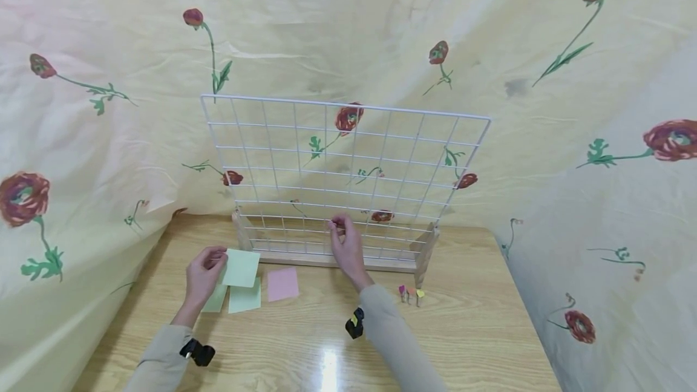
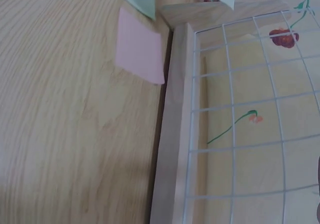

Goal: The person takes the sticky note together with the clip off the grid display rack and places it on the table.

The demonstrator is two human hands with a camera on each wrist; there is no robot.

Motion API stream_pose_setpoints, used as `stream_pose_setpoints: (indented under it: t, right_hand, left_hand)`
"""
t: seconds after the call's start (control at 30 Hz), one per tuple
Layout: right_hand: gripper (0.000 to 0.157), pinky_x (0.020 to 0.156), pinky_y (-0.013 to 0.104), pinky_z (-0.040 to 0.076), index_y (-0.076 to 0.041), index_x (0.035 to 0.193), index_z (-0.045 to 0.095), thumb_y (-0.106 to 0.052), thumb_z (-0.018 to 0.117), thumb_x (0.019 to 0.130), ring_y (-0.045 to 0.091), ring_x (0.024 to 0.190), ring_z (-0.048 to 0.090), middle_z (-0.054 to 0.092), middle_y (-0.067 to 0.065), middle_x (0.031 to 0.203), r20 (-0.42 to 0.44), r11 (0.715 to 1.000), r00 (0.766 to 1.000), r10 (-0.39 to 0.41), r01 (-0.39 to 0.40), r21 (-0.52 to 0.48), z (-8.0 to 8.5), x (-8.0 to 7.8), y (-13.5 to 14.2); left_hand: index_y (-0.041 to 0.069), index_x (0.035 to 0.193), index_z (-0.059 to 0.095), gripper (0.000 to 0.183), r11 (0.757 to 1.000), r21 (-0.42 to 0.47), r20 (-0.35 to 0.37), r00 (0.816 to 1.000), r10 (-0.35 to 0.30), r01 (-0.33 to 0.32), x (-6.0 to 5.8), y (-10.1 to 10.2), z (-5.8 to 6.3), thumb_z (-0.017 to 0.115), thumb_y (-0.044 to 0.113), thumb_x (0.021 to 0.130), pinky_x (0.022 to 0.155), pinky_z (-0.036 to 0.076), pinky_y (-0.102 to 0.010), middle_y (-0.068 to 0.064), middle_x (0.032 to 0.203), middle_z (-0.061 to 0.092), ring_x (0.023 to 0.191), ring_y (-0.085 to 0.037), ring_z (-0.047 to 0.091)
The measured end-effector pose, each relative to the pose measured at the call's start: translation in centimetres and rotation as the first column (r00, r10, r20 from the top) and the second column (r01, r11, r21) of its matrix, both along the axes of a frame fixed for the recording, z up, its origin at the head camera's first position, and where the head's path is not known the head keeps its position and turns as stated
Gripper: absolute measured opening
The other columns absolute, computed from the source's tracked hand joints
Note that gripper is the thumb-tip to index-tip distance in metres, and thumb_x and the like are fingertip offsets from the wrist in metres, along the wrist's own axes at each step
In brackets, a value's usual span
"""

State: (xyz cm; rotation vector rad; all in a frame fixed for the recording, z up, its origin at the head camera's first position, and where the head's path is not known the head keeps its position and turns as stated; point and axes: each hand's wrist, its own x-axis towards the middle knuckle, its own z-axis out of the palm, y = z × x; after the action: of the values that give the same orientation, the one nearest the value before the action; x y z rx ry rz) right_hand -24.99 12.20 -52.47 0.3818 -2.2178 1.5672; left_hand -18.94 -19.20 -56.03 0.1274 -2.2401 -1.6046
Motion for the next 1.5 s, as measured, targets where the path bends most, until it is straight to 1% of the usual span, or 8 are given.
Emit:
stream_pose_setpoints:
  t: [0.2,0.4,0.47,0.67,1.0,1.13,1.37,1.5]
  right_hand:
    - [0.015,0.076,0.040,0.055,0.009,0.107,0.056,0.000,0.058,0.095,0.036,0.089,0.062,0.065,0.021,0.098,-0.030,1.000,1.000,0.003,-0.003,-0.002,0.3,1.0,0.9]
    - [0.016,0.078,0.043,0.056,0.013,0.107,0.054,0.005,0.056,0.094,0.039,0.088,0.063,0.063,0.027,0.097,0.023,1.000,1.000,-0.017,0.017,0.006,1.6,3.0,1.4]
    - [0.016,0.078,0.047,0.055,0.014,0.107,0.054,0.007,0.055,0.094,0.042,0.087,0.062,0.063,0.029,0.097,0.031,1.000,0.999,-0.023,0.023,0.004,1.3,3.2,1.7]
    - [0.015,0.075,0.038,0.056,0.008,0.107,0.057,-0.001,0.057,0.095,0.036,0.086,0.064,0.065,0.023,0.096,0.045,0.999,0.998,-0.045,0.044,0.014,-2.2,2.2,3.2]
    - [0.017,0.071,0.027,0.054,0.007,0.108,0.057,-0.006,0.058,0.097,0.038,0.086,0.066,0.067,0.020,0.095,0.083,0.997,0.994,-0.074,0.074,0.010,-3.8,2.3,5.4]
    - [0.019,0.071,0.024,0.053,0.011,0.110,0.056,-0.004,0.057,0.096,0.038,0.088,0.066,0.066,0.023,0.097,0.099,0.996,0.991,-0.091,0.092,0.000,-3.7,2.5,6.0]
    - [0.016,0.074,0.024,0.053,0.013,0.108,0.054,0.003,0.054,0.096,0.044,0.092,0.063,0.063,0.029,0.100,0.124,0.995,0.987,-0.100,0.098,0.017,-0.8,4.4,6.2]
    - [0.016,0.070,0.021,0.053,0.015,0.108,0.054,0.004,0.053,0.096,0.046,0.090,0.062,0.062,0.031,0.099,0.095,0.996,0.991,-0.094,0.093,0.016,-1.7,4.2,7.1]
  left_hand:
    - [-0.007,0.105,0.063,0.017,1.000,-0.024,0.033,0.999,0.015,-0.014,0.3,-0.3,-0.3,0.062,-0.007,0.089,0.073,0.048,-0.009,-0.022,0.098,0.066,0.087,-0.031,0.065]
    - [-0.006,0.105,0.064,0.017,0.999,-0.038,0.047,0.998,0.035,-0.034,0.6,-0.6,-1.1,0.062,-0.006,0.089,0.072,0.049,-0.009,-0.021,0.098,0.067,0.084,-0.024,0.065]
    - [-0.005,0.105,0.064,0.016,0.998,-0.041,0.047,0.998,0.047,-0.045,0.7,-0.8,-1.3,0.062,-0.006,0.088,0.071,0.049,-0.009,-0.021,0.097,0.067,0.083,-0.023,0.065]
    - [-0.007,0.102,0.064,0.015,0.997,-0.050,0.023,0.998,0.056,-0.055,1.3,-1.2,-1.8,0.063,-0.008,0.087,0.072,0.049,-0.009,-0.022,0.095,0.067,0.082,-0.023,0.065]
    - [-0.005,0.104,0.065,0.016,0.994,-0.091,0.075,0.995,0.061,-0.054,2.3,-1.8,-2.5,0.062,-0.006,0.089,0.072,0.049,-0.010,-0.020,0.095,0.068,0.083,-0.025,0.066]
    - [-0.005,0.106,0.064,0.016,0.994,-0.101,0.088,0.995,0.045,-0.036,2.6,-2.1,-2.7,0.061,-0.006,0.090,0.071,0.049,-0.011,-0.019,0.095,0.067,0.083,-0.029,0.067]
    - [-0.004,0.105,0.065,0.014,0.994,-0.104,0.109,0.992,0.056,-0.045,3.0,-2.5,-3.2,0.061,-0.003,0.091,0.070,0.049,-0.012,-0.019,0.095,0.067,0.082,-0.025,0.066]
    - [-0.004,0.105,0.065,0.015,0.992,-0.111,0.126,0.990,0.065,-0.051,3.1,-2.7,-3.4,0.060,-0.003,0.091,0.070,0.049,-0.011,-0.019,0.096,0.067,0.081,-0.021,0.065]
